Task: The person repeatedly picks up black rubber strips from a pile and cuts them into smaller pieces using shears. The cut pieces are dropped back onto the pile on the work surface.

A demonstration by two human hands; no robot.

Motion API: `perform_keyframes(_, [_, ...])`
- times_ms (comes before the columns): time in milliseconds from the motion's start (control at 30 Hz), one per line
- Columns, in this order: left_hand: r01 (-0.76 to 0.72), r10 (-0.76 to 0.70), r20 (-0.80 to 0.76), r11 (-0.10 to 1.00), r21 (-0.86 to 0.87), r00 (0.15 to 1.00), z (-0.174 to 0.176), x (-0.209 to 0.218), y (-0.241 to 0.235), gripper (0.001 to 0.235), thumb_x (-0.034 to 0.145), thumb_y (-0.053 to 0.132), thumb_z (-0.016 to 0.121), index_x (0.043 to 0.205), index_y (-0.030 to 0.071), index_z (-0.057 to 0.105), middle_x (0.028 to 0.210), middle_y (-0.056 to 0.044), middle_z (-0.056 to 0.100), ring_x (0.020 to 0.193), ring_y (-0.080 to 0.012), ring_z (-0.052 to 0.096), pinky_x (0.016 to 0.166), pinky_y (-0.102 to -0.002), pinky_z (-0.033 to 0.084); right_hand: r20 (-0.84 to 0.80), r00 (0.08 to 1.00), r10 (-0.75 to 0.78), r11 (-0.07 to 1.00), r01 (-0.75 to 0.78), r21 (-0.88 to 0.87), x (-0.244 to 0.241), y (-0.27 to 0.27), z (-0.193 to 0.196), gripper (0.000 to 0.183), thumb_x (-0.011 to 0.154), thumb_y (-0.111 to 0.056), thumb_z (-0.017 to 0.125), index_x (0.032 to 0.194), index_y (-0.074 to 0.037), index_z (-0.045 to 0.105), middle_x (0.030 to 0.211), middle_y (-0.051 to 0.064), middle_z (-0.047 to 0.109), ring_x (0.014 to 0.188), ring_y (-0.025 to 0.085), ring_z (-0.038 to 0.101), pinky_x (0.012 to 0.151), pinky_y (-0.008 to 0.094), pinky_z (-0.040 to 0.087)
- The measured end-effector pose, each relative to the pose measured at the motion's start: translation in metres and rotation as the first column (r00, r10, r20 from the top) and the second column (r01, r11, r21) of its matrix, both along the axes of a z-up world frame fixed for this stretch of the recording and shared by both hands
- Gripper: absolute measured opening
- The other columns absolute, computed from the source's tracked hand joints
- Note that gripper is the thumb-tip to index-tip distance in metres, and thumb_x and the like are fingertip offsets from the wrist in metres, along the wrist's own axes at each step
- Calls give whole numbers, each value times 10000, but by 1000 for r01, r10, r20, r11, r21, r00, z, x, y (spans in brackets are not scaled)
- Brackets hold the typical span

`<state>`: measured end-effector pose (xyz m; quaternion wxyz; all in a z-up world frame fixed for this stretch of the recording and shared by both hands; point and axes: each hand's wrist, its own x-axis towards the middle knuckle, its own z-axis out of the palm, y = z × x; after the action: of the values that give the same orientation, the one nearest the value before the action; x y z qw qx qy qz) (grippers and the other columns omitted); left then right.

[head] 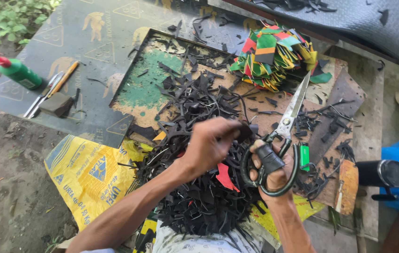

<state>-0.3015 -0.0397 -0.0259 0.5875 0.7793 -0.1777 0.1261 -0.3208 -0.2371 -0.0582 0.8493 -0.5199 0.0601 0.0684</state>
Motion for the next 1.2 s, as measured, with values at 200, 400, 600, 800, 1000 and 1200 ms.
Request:
perform_keyframes(200, [-241, -236, -580, 742, -626, 780, -53, 12, 9, 141, 895, 106, 800, 905, -19, 735, 818, -62, 729, 711, -115, 674, 671, -301, 581, -33, 996, -77, 981, 70, -183, -5, 3, -20, 242, 910, -237, 738, 907, 3, 708, 613, 15, 572, 418, 103, 527, 357, 234, 402])
perform_keyframes(400, [-196, -321, -549, 701, -686, 771, -52, 4, 3, 170, 848, 67, 823, 961, -17, 728, 867, -85, 734, 745, -135, 683, 712, -291, 585, -36, 999, 12, 988, -18, -155, 1, 3, -33, 190, 876, -183, 774, 914, -16, 692, 625, 4, 568, 424, 111, 535, 374, 242, 403])
perform_keyframes(600, [-68, -317, -536, 812, -580, 782, -32, 2, 13, 328, 749, -43, 777, 1035, 25, 632, 909, -35, 717, 795, -121, 715, 720, -300, 643, 11, 994, 107, 982, -104, -157, 5, -12, -15, 127, 869, -156, 723, 890, -31, 709, 626, -18, 578, 419, 80, 527, 375, 224, 416])
perform_keyframes(800, [216, -376, -511, 913, -346, 773, -38, -4, 13, 147, 827, -56, 750, 974, -54, 735, 865, -32, 744, 790, -84, 700, 739, -244, 606, 16, 970, 243, 942, -232, -242, 16, -22, 11, 142, 866, -162, 734, 858, -29, 687, 601, -8, 564, 398, 87, 516, 352, 221, 388])
perform_keyframes(1000, [87, -375, -488, 853, -515, 788, -48, -9, -1, 430, 839, -88, 762, 1263, -24, 728, 946, -16, 684, 819, -61, 627, 746, -227, 540, -6, 1000, 1, 970, -2, -244, 10, -14, 2, 169, 885, -217, 730, 879, -55, 679, 608, -14, 563, 400, 89, 516, 353, 227, 399])
perform_keyframes(1200, [-61, -187, -430, 863, -501, 884, -49, -5, -16, 491, 808, -125, 743, 1288, -42, 683, 1165, -43, 685, 872, -64, 664, 779, -216, 565, -66, 997, -27, 973, 11, -229, -18, -3, -24, 179, 884, -195, 736, 848, -23, 707, 589, 6, 574, 392, 103, 520, 350, 246, 403])
